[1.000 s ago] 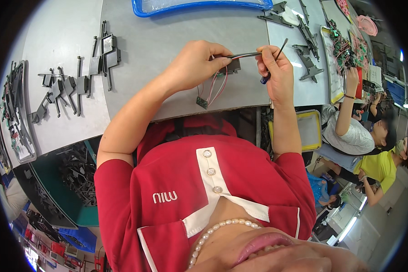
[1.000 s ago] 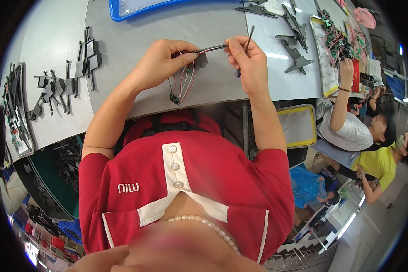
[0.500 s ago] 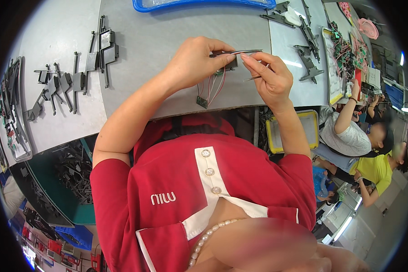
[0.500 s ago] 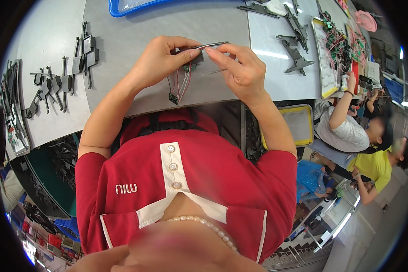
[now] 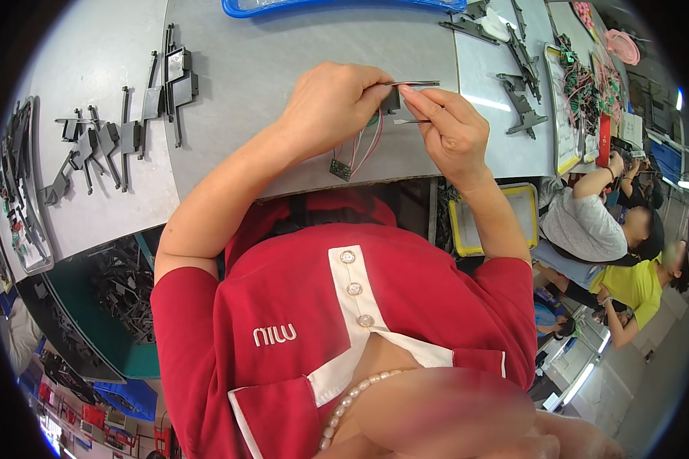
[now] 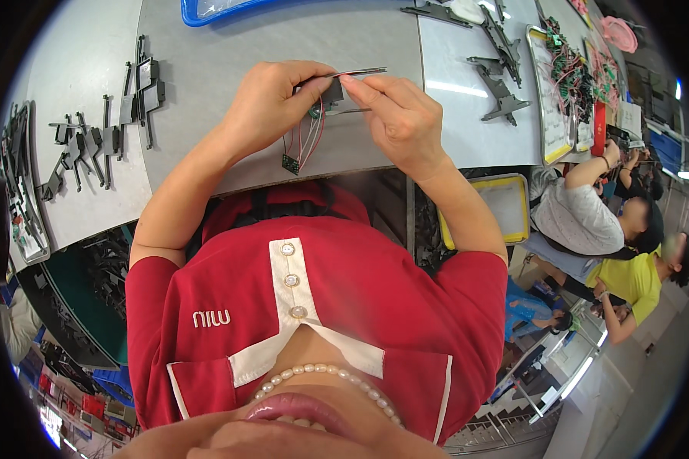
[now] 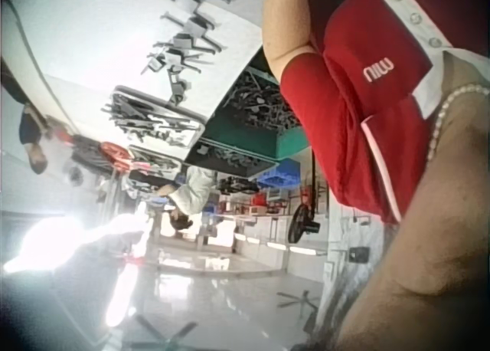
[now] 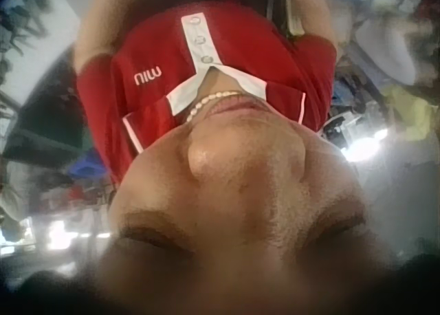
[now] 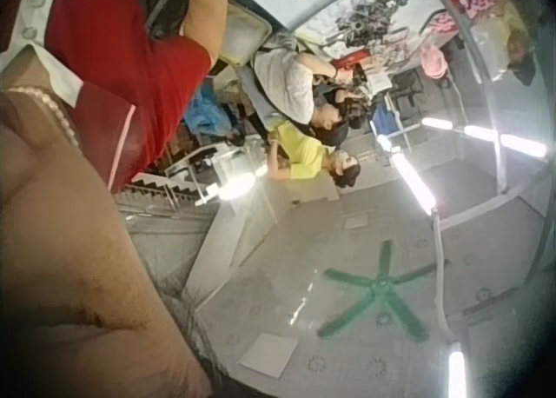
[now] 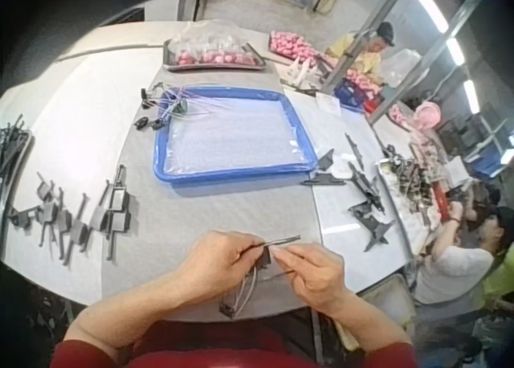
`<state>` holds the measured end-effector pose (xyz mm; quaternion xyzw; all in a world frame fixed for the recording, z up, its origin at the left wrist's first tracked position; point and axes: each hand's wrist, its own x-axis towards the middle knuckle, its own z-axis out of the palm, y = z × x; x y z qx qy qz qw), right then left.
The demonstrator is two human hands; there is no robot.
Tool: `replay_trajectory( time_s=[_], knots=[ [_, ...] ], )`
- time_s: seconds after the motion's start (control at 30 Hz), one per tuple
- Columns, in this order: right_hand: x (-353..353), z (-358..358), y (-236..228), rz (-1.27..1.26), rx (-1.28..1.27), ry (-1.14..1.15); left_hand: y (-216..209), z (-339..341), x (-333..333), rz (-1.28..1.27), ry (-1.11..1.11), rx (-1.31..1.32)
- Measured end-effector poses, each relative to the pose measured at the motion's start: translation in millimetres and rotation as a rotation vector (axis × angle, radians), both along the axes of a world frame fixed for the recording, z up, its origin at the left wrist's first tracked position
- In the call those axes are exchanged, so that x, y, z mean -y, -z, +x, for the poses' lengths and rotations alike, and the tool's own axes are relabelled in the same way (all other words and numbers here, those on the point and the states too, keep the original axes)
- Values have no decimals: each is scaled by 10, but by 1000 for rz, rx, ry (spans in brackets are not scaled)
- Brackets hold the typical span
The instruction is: Assembling small plastic and electronic components using a screwdriver.
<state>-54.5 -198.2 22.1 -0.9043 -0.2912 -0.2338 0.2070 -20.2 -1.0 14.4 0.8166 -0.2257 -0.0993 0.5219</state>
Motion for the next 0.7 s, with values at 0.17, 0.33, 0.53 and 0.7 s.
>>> replay_trajectory(
  time_s=[0.17, 0.33, 0.53, 0.7],
  knots=[
    [-9, -10, 0, -30, -4, -5, 4, 0, 4, 36, -20, 0],
    [-70, -30, -54, -125, -32, 54, 10, -34, -4, 54, -54, 88],
    [-26, 17, -10, -14, 42, -17, -2, -6, 9, 14, -80, 24],
    [-10, 21, 22, -27, 52, 10, -27, -16, 4, 50, -58, 0]
  ],
)
